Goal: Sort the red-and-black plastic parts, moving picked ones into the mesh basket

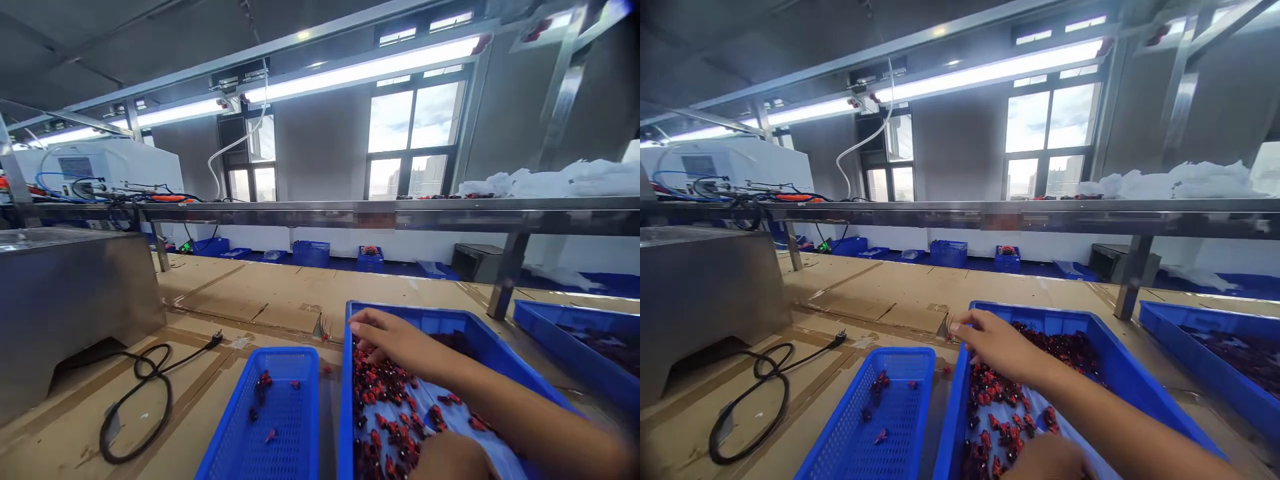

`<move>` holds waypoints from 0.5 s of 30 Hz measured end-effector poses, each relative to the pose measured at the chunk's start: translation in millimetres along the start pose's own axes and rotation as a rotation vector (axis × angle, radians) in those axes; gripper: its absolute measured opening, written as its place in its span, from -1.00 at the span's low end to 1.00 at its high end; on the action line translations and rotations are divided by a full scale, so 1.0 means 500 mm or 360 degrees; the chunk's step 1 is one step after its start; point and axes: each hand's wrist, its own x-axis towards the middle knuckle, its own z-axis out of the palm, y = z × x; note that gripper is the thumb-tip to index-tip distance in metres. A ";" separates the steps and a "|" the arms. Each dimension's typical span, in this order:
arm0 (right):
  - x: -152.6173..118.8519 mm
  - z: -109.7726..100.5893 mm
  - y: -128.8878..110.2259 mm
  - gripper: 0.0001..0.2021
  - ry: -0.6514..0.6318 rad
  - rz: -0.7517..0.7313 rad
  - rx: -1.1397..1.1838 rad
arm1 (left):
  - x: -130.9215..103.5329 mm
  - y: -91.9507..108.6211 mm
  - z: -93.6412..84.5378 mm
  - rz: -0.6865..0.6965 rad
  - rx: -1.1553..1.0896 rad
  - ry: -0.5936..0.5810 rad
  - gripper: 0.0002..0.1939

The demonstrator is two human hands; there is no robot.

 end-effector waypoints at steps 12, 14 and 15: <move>-0.182 -0.169 0.237 -0.71 0.0206 -0.0154 -0.0724 | 0.009 0.048 -0.052 0.0411 0.0677 0.0624 -0.82; -0.169 -0.162 0.256 -0.75 0.0177 -0.0199 -0.0744 | 0.013 0.043 -0.050 0.0339 0.0744 0.0774 -0.64; -0.162 -0.161 0.259 -0.73 0.0154 -0.0204 -0.0758 | 0.016 0.038 -0.051 0.0299 0.0768 0.0789 -0.61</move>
